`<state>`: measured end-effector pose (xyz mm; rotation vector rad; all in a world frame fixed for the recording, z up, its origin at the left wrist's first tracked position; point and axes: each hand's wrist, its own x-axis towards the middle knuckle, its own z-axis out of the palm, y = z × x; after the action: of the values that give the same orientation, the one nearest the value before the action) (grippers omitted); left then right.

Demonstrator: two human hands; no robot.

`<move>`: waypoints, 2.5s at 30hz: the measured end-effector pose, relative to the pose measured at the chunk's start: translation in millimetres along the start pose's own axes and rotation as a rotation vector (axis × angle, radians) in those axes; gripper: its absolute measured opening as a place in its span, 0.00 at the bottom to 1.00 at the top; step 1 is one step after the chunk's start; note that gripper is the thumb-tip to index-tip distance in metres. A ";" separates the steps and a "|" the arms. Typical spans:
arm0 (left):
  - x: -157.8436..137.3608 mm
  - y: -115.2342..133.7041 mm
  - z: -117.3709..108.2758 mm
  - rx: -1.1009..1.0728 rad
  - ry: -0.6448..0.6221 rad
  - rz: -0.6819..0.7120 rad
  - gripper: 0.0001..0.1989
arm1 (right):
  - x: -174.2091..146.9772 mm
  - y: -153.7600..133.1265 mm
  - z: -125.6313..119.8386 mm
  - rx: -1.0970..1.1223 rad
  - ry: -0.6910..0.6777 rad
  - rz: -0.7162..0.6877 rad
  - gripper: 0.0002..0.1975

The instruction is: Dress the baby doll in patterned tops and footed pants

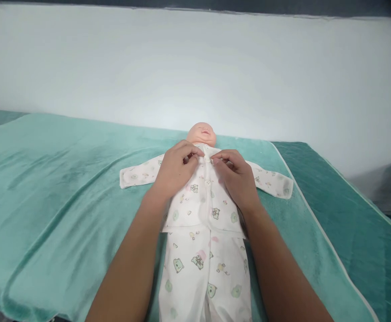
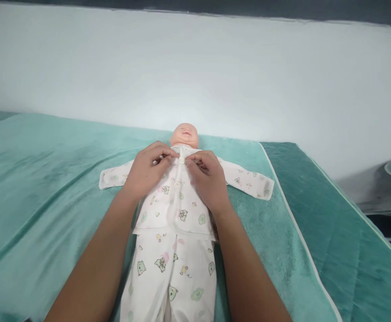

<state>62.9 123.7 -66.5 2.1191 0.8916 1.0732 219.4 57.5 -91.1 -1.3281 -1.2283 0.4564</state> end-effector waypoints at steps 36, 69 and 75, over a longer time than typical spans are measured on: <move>3.0 1.6 2.0 -0.271 -0.128 -0.270 0.04 | 2.4 4.2 0.2 -0.077 -0.137 -0.024 0.01; 4.6 -7.6 13.4 0.049 -0.045 0.014 0.19 | -0.4 -2.8 5.3 0.158 -0.006 0.206 0.07; 3.9 -6.6 11.9 0.172 -0.089 0.014 0.21 | -1.9 0.5 4.8 0.004 0.005 -0.132 0.07</move>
<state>72.7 128.2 -75.6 2.2976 0.9572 0.9303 214.8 58.3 -93.4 -1.2359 -1.3010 0.3613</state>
